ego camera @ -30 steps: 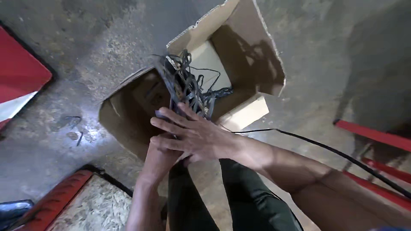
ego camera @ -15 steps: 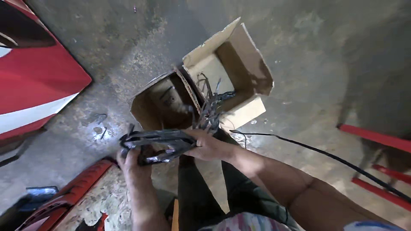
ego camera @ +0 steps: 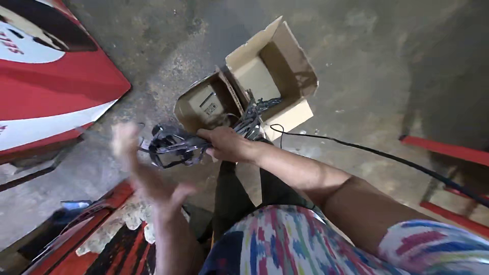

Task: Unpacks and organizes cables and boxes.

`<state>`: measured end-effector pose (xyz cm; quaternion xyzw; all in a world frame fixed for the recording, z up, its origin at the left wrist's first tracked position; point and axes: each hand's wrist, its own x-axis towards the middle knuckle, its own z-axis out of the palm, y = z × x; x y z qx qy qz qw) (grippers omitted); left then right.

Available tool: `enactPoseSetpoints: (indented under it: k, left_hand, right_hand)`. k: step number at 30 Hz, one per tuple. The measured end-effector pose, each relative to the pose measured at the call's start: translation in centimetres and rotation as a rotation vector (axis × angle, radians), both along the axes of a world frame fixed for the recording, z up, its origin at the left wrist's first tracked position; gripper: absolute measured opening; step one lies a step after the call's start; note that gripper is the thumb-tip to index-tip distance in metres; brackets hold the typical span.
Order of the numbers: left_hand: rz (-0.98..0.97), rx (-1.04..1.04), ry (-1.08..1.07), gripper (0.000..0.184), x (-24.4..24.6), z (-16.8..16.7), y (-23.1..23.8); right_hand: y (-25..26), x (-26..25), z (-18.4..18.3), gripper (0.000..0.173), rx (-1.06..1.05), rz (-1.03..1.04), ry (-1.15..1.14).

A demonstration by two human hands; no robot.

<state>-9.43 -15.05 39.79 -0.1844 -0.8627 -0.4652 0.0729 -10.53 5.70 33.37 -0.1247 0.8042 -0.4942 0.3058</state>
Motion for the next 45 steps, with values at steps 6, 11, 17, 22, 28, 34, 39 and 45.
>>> enactPoseSetpoints:
  k: [6,11,17,22,28,34,39,45]
  left_hand:
    - [-0.085,0.587,-0.697,0.124,0.4,-6.3,4.0]
    - [-0.08,0.69,-0.819,0.072,-1.8,-4.4,6.3]
    - [0.031,0.184,-0.695,0.064,-4.8,-1.5,5.8]
    - [0.1,0.348,-0.454,0.037,-6.6,-0.3,5.7]
    - [0.371,0.964,-0.556,0.023,-8.0,2.3,7.7]
    - [0.289,1.061,-0.603,0.032,-6.7,0.3,4.9]
    - [0.193,0.127,-0.022,0.109,-5.5,2.7,-1.0]
    - [-0.129,-0.098,-0.563,0.099,-6.1,0.8,1.9]
  right_hand:
    - [-1.6,-1.1,-2.9,0.045,-0.777,-0.189,0.322]
    - [0.4,-5.2,5.4,0.037,-0.545,-0.201,-0.029]
    - [2.4,-6.1,8.6,0.036,-0.451,-0.131,-0.093]
    - [3.8,-5.1,9.8,0.024,-0.434,-0.349,0.13]
    - [-1.4,-3.3,6.9,0.125,-0.321,-0.332,0.105]
    - [-0.7,-2.9,4.9,0.039,-0.447,-0.485,0.013]
    - [1.6,-4.0,3.9,0.028,-0.218,-0.301,0.082]
    - [-1.1,-5.4,6.2,0.036,-0.391,-0.372,0.01]
